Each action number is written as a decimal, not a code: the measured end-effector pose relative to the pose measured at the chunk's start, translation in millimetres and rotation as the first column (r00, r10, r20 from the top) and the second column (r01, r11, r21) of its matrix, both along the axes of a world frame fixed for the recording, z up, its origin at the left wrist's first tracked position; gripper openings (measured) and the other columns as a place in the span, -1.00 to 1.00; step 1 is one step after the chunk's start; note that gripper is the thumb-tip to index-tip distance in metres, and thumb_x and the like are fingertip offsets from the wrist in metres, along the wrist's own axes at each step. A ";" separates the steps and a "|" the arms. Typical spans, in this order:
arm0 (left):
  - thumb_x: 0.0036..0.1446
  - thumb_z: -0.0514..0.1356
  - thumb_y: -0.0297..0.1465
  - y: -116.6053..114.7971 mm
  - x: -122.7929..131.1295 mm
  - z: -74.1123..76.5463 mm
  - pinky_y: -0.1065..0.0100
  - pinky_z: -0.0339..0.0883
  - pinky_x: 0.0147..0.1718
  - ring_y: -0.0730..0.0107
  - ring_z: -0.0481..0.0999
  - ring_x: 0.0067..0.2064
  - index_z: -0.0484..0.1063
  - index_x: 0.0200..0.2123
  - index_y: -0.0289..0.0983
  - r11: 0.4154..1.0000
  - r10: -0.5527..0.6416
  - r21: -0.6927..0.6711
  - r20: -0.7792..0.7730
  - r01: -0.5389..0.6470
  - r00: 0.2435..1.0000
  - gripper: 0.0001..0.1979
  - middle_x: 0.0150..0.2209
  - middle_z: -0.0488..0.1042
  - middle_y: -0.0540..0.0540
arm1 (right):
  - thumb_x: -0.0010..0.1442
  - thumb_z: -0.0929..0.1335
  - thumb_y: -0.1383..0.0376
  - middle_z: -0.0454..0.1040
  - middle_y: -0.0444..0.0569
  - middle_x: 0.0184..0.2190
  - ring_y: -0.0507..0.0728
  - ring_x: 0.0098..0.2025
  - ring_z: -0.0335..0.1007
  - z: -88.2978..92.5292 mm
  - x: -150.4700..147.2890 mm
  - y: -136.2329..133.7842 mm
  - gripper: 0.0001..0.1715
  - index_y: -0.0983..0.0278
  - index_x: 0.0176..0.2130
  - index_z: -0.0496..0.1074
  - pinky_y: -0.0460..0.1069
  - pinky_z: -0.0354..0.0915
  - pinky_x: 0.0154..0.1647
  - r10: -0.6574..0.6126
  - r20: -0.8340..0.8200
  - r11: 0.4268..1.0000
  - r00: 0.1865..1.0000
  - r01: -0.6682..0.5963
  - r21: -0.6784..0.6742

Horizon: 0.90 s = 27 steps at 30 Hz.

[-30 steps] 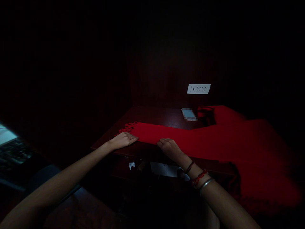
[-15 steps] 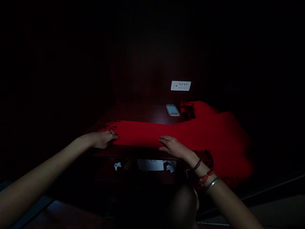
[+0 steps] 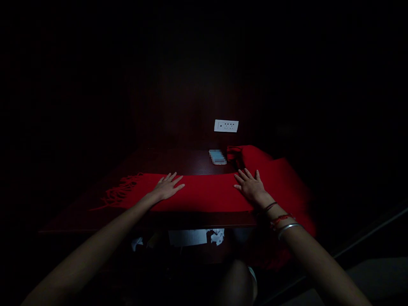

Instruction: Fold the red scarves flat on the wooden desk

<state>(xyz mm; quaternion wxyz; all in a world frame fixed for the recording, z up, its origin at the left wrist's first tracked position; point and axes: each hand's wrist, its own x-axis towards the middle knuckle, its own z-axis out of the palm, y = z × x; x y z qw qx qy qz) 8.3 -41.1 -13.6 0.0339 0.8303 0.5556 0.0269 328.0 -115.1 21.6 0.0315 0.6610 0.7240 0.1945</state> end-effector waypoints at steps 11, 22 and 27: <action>0.07 -0.29 0.00 -11.1 30.8 8.9 -0.01 -0.32 0.04 0.14 -0.30 0.19 -0.15 0.15 -0.08 0.988 -0.086 0.135 0.029 0.081 0.996 -0.40 0.20 -0.31 -0.07 | 0.16 -0.04 0.02 -0.21 -0.03 0.19 0.22 0.20 -0.41 9.0 -12.5 -22.7 -0.33 0.27 0.17 -0.14 0.30 -0.30 0.08 0.142 -0.072 0.980 0.987 -0.130 0.149; 0.10 -0.28 -0.04 -19.6 47.1 1.1 0.03 -0.24 0.04 0.15 -0.23 0.18 -0.16 0.15 -0.12 0.989 -0.146 -0.014 -0.029 0.145 0.989 -0.43 0.20 -0.23 -0.11 | 0.16 -0.03 0.02 -0.20 -0.04 0.19 0.25 0.19 -0.40 10.1 40.8 -40.5 -0.37 0.19 0.16 -0.12 0.36 -0.32 0.04 -0.066 -0.160 0.995 0.985 0.052 -0.089; 0.10 -0.30 -0.05 -18.1 45.8 6.5 0.01 -0.24 0.03 0.14 -0.22 0.18 -0.16 0.15 -0.12 0.988 -0.151 -0.032 -0.007 0.151 0.988 -0.43 0.20 -0.24 -0.11 | 0.12 0.08 0.00 -0.15 0.07 0.18 0.28 0.19 -0.39 15.9 19.3 -49.3 -0.30 0.29 0.15 -0.06 0.30 -0.29 0.07 0.048 -0.190 0.999 0.981 -0.044 0.026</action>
